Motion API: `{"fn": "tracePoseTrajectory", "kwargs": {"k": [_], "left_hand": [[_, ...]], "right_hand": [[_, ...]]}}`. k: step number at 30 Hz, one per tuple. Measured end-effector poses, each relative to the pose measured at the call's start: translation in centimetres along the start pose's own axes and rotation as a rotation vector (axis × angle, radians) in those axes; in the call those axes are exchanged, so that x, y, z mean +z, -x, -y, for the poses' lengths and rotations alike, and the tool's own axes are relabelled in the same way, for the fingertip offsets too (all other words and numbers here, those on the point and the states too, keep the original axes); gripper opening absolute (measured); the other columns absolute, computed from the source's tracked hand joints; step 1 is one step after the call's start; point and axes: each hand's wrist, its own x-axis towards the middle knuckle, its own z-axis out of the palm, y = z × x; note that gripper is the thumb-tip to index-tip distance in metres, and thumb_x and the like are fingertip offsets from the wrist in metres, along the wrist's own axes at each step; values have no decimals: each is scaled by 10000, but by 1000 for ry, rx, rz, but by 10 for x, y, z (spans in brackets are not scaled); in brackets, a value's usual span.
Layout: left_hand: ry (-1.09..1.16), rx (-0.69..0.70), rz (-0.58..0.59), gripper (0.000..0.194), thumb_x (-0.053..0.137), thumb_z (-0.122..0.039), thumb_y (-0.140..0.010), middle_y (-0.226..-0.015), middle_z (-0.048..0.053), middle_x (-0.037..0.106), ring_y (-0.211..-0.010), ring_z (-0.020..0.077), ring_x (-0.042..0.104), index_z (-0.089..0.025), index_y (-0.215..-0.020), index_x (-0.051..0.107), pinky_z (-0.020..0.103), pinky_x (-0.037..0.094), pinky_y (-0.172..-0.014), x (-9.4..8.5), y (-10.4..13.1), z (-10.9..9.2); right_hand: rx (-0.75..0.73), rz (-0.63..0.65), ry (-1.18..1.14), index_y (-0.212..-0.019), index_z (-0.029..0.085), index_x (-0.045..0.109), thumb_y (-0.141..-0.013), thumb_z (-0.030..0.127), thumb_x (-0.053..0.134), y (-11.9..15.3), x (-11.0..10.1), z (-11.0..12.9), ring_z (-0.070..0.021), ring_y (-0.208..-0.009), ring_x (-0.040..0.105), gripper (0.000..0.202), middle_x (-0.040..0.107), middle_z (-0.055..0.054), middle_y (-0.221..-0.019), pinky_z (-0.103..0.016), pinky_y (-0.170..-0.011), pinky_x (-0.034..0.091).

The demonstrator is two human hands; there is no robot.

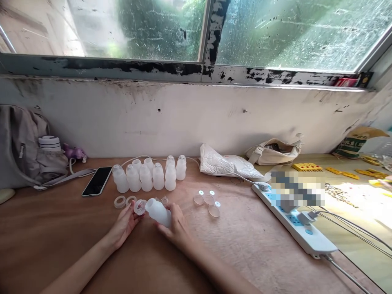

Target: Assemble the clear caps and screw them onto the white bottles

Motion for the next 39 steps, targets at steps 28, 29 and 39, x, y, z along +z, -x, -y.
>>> {"fn": "tracePoseTrajectory", "kwargs": {"k": [28, 29, 39], "left_hand": [[-60, 88, 40, 224, 636, -344, -694, -783, -3, 548, -700, 92, 520, -164, -780, 533, 216, 419, -673, 7, 7, -4], [-55, 83, 44, 214, 630, -336, -704, -783, -1, 547, -701, 90, 516, -163, -783, 531, 213, 418, -674, 7, 7, -4], [1, 57, -9, 204, 648, -306, -693, -821, 2, 578, -716, 92, 528, -164, -811, 562, 206, 417, -678, 7, 7, -4]], "right_hand": [[-174, -126, -79, -1099, 239, 392, -735, 167, 523, 3, -8, 6, -248, -1033, 476, 393, 444, -99, -1086, -393, -854, 413], [-173, -124, -85, -1099, 241, 394, -734, 169, 525, 3, -8, 6, -246, -1029, 480, 395, 450, -97, -1082, -390, -852, 414], [-113, -53, -153, -1090, 231, 427, -725, 223, 573, 1, -10, 5, -221, -976, 517, 393, 524, -73, -1041, -334, -811, 439]]}}
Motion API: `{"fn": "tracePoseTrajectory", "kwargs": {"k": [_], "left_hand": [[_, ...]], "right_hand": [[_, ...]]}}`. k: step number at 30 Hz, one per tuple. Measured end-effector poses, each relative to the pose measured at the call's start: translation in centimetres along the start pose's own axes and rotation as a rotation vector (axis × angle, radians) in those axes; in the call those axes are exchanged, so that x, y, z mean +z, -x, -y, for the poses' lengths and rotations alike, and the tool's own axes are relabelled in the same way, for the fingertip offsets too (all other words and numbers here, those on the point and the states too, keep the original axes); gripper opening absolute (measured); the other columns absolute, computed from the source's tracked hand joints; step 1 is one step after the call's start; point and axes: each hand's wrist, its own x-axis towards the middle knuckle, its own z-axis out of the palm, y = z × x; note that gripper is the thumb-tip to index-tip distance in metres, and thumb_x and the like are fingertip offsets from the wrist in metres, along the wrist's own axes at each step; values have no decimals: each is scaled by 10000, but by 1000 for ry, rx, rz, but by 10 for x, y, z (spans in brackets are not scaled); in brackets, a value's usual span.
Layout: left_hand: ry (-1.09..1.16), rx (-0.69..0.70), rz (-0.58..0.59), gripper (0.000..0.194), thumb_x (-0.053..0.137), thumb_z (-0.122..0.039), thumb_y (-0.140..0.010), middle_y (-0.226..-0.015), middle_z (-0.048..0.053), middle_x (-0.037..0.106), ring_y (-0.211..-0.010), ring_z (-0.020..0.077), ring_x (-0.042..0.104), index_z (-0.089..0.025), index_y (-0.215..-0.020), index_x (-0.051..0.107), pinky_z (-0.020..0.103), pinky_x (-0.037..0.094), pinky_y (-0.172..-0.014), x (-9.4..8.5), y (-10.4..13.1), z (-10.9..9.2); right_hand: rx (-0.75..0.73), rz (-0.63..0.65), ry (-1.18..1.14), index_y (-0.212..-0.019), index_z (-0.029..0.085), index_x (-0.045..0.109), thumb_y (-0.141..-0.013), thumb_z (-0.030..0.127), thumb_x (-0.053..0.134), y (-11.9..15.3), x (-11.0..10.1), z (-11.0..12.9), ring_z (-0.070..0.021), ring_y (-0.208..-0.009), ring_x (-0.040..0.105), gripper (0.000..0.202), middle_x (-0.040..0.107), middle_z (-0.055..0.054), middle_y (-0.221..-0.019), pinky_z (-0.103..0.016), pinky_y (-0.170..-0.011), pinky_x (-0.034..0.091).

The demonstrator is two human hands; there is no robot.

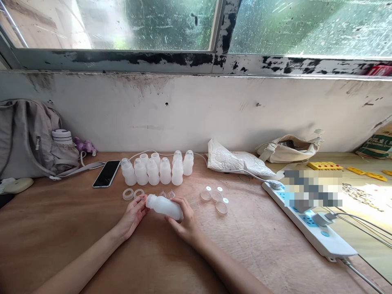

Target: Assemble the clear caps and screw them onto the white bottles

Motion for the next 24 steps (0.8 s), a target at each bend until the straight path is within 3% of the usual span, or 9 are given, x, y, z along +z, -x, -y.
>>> {"fn": "tracePoseTrajectory", "kwargs": {"k": [9, 24], "left_hand": [[136, -46, -66, 187, 638, -320, -704, -821, 2, 610, -691, 94, 548, -181, -794, 552, 217, 427, -646, -2, -4, -2], [-34, 41, -7, 186, 623, -313, -710, -810, 3, 556, -721, 97, 513, -172, -784, 528, 213, 408, -653, 0, 0, 0]], "right_hand": [[-26, -25, 8, -1105, 208, 429, -727, 232, 589, 2, 1, -2, -215, -964, 527, 412, 535, -84, -1052, -313, -785, 448], [-58, -23, 49, -1115, 218, 428, -724, 226, 590, 2, 1, 0, -217, -978, 524, 424, 533, -82, -1052, -324, -815, 436]]}}
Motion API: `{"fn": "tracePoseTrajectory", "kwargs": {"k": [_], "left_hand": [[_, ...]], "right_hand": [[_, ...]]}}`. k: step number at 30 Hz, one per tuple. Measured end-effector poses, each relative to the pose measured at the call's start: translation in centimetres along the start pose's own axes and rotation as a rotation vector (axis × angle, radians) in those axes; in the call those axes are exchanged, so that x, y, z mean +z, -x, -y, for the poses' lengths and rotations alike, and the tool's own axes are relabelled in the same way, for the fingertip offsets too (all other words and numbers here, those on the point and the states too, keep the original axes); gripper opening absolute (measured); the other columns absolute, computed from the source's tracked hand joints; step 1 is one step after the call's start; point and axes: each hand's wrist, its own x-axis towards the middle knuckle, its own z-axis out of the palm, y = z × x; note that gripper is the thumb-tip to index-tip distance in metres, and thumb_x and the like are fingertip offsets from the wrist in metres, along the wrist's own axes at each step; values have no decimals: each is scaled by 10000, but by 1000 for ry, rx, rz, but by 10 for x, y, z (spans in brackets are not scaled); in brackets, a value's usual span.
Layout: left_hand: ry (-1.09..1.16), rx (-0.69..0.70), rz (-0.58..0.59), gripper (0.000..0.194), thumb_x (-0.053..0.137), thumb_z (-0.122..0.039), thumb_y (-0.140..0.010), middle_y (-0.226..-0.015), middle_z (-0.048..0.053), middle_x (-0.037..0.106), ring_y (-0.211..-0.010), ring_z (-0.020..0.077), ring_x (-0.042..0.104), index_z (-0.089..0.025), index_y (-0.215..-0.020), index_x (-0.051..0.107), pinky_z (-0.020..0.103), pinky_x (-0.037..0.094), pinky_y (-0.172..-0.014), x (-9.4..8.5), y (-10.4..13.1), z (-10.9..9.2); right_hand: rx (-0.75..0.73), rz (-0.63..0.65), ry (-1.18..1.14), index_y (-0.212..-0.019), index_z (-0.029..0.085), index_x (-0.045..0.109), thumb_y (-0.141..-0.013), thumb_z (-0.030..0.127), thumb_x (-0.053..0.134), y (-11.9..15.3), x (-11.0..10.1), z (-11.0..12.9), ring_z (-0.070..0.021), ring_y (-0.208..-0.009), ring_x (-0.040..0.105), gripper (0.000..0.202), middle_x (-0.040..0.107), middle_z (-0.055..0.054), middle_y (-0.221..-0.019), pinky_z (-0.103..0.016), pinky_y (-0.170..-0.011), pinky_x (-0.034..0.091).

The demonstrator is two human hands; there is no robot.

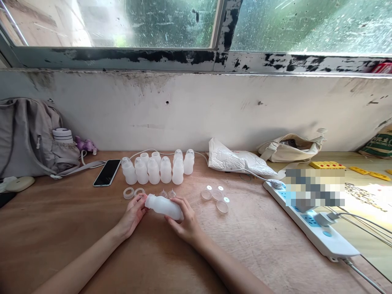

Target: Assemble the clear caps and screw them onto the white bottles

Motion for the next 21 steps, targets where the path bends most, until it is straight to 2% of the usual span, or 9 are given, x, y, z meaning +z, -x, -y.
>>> {"fn": "tracePoseTrajectory", "kwargs": {"k": [5, 10, 13, 18, 21], "left_hand": [[6, -2, 41, 142, 607, -242, -706, -852, 9, 572, -775, 116, 527, -179, -814, 541, 232, 411, -700, 0, 1, -2], [54, 15, 118, 201, 587, -154, -670, -994, 48, 595, -909, 167, 531, -176, -867, 551, 269, 395, -781, -1, 3, -4], [37, 31, 115, 191, 594, -179, -697, -1036, 53, 592, -927, 169, 525, -187, -882, 546, 274, 384, -792, 0, 5, -4], [37, 83, 132, 404, 645, -84, -599, -1168, 54, 517, -1105, 203, 418, -212, -968, 542, 283, 347, -872, 0, 5, -3], [27, 81, 81, 375, 650, -153, -641, -1115, 47, 510, -1101, 197, 415, -219, -996, 544, 273, 348, -869, 0, 3, -2]], "right_hand": [[43, 12, -8, -1104, 215, 438, -720, 232, 594, -1, -1, -1, -212, -959, 539, 415, 555, -74, -1042, -314, -798, 445], [89, 58, -19, -1083, 212, 450, -723, 267, 597, -3, -2, -1, -202, -917, 558, 393, 576, -65, -1013, -302, -764, 464], [97, 66, -18, -1088, 213, 447, -723, 276, 598, -3, -1, -1, -199, -911, 563, 399, 576, -63, -1016, -300, -762, 469], [122, 71, -39, -1086, 211, 456, -727, 301, 599, -2, 0, -4, -194, -891, 577, 397, 587, -61, -1008, -289, -742, 483], [109, 71, -39, -1088, 210, 464, -726, 309, 600, -1, 0, -4, -197, -901, 576, 399, 589, -63, -1018, -289, -742, 484]]}}
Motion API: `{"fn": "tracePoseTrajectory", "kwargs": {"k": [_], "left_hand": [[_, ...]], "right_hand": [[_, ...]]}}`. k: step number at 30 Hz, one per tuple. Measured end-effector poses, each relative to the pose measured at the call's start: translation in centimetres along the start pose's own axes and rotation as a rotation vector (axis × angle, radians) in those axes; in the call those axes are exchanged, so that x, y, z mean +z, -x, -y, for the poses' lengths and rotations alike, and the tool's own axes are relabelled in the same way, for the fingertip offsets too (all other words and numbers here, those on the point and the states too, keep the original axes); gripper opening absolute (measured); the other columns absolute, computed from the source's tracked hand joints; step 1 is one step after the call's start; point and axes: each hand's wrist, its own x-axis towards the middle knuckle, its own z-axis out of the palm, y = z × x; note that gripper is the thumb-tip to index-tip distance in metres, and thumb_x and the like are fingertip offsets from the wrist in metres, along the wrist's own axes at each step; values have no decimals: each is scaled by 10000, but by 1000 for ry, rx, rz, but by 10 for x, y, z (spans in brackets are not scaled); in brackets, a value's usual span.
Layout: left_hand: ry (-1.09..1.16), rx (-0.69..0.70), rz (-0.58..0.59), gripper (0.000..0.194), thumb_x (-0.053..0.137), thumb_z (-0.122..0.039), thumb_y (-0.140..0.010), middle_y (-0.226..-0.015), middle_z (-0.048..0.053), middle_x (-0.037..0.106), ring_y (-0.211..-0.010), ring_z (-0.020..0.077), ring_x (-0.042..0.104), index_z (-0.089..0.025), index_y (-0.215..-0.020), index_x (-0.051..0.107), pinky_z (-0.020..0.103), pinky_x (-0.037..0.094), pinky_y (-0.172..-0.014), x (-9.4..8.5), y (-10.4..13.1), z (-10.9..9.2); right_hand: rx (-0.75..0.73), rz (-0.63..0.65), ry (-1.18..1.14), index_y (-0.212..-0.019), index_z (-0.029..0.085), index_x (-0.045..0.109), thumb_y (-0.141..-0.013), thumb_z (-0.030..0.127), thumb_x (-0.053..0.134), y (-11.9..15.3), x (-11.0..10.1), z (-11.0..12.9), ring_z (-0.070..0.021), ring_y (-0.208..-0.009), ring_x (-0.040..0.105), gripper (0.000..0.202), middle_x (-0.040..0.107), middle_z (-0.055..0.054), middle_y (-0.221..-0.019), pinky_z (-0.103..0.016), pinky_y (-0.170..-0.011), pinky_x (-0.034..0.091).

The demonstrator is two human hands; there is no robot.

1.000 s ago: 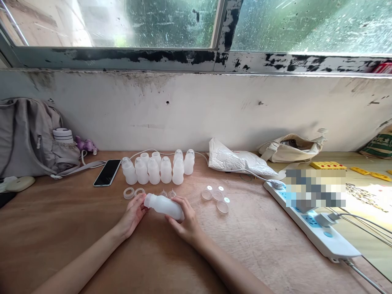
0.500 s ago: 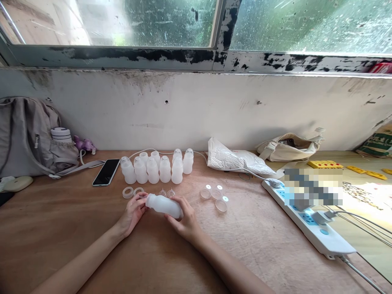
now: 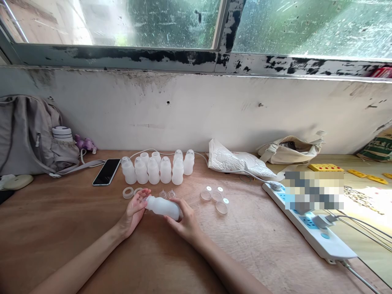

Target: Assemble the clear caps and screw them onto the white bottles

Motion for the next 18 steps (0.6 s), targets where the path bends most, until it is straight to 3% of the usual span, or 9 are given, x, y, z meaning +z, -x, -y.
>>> {"fn": "tracePoseTrajectory", "kwargs": {"k": [4, 10, 14, 18], "left_hand": [[-22, -38, -45, 405, 680, -170, -635, -987, 29, 522, -959, 164, 493, -227, -1007, 530, 253, 380, -797, 0, -1, 1], [56, -28, 51, 554, 710, -105, -558, -1148, 44, 506, -1110, 205, 424, -242, -1056, 509, 283, 348, -903, 3, 2, -3], [32, -47, 10, 436, 675, -228, -650, -1060, 63, 534, -1027, 200, 485, -211, -1054, 511, 295, 365, -874, 4, 3, -1], [8, -54, 48, 522, 685, -137, -608, -1073, 51, 509, -1009, 192, 487, -238, -1082, 490, 289, 377, -852, 4, 4, 0]], "right_hand": [[-26, -18, 10, -1082, 216, 473, -721, 309, 601, 1, 0, 0, -198, -903, 576, 395, 595, -58, -1015, -290, -737, 484], [-17, -29, 19, -1087, 215, 464, -725, 308, 602, 2, 0, 0, -205, -885, 582, 398, 597, -65, -1006, -307, -728, 489], [-1, -20, 1, -1084, 222, 462, -727, 302, 605, 2, -1, 1, -205, -888, 579, 394, 594, -64, -1010, -318, -747, 486], [49, -11, -71, -1081, 217, 468, -728, 295, 609, 1, -2, 2, -200, -891, 581, 388, 589, -64, -1026, -304, -738, 493]]}}
